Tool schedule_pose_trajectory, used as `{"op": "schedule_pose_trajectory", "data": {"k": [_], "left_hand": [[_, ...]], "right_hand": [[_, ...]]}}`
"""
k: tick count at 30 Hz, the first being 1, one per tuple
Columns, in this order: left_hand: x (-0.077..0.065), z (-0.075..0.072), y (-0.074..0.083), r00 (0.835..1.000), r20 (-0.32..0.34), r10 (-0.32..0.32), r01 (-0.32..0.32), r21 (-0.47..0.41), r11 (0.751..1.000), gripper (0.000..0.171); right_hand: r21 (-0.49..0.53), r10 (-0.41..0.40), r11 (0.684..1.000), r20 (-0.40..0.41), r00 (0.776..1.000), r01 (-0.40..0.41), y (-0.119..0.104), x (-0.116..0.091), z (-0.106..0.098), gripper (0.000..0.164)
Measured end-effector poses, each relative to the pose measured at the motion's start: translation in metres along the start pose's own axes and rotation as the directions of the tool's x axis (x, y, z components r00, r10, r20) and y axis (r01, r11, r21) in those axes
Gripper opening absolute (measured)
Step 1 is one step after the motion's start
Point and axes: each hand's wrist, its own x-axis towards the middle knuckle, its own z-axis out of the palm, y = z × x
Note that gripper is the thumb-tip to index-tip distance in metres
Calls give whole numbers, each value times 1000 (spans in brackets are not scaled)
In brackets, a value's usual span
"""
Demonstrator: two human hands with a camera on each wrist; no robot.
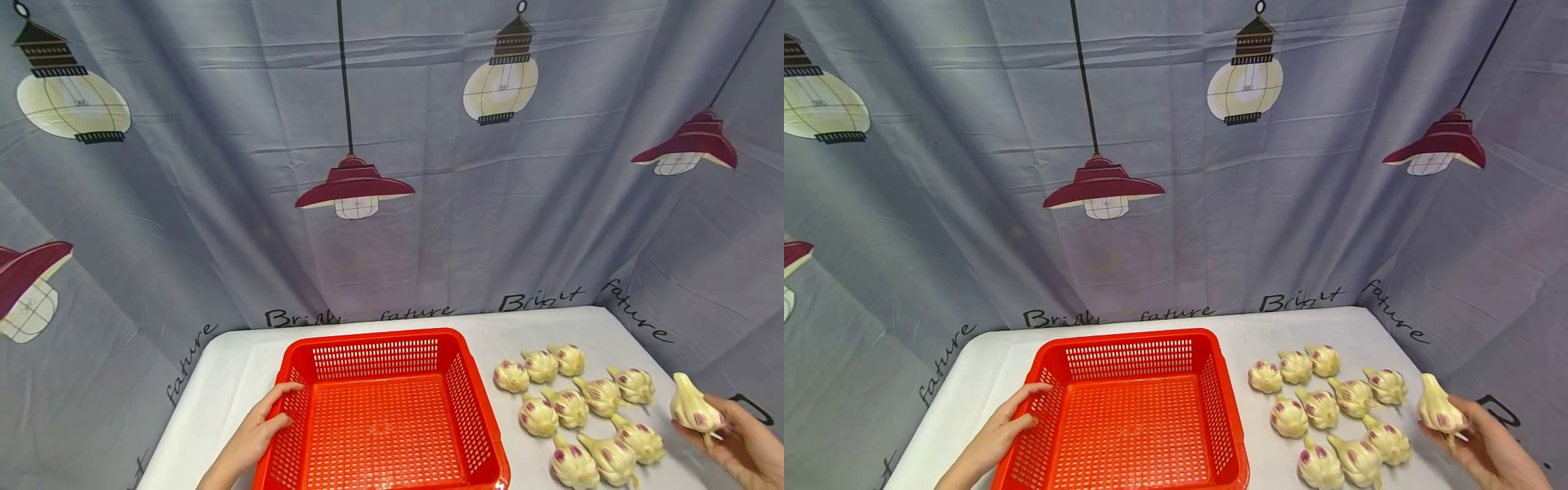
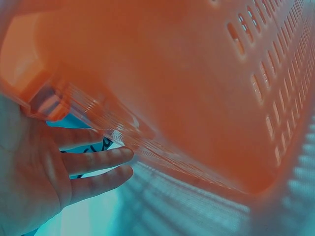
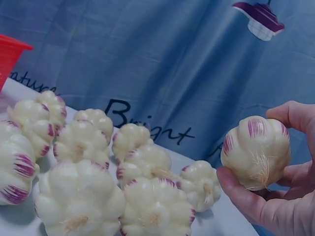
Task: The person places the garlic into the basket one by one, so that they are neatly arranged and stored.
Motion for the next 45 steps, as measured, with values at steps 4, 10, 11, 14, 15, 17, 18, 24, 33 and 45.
{"op": "schedule_pose_trajectory", "data": {"k": [4, 10, 11, 14, 15, 17, 18, 24, 33, 45], "left_hand": [[1, 0, 0, 1000, -7, -2, 2, 12, 1000, 53], [1, 1, 0, 1000, -9, 4, -4, 14, 1000, 52], [1, 1, 0, 1000, -7, 4, -4, 12, 1000, 52], [1, 0, -1, 1000, -2, 6, -6, 6, 1000, 52], [1, 0, -1, 1000, -2, 4, -4, 4, 1000, 52], [1, 0, -1, 1000, -2, 3, -3, 1, 1000, 52], [1, 0, -1, 1000, -1, 2, -2, -1, 1000, 53], [1, 1, 0, 1000, -2, -6, 6, -11, 1000, 53], [1, 1, -1, 1000, -5, -12, 12, -15, 1000, 53], [1, 3, 1, 1000, -5, 3, -3, -8, 1000, 52]], "right_hand": [[11, 15, 1000, -18, 1000, -15, 1, 1, 9, 45], [-8, 60, 998, -43, 997, -60, 1, 4, 20, 40], [-19, 63, 998, -41, 997, -64, 1, 5, 22, 39], [-66, 61, 996, -43, 997, -63, 1, 6, 28, 39], [-97, 53, 994, -53, 997, -58, 1, 7, 30, 36], [-134, 34, 990, -106, 994, -48, 1, 8, 37, 27], [-146, 26, 988, -128, 991, -45, 1, 9, 40, 24], [-178, -9, 984, -140, 990, -17, 4, 11, 60, 21], [-325, -94, 943, -45, 995, 74, 14, 18, 95, 27], [-491, -92, 864, 74, 993, 116, 20, 31, 137, 30]]}}
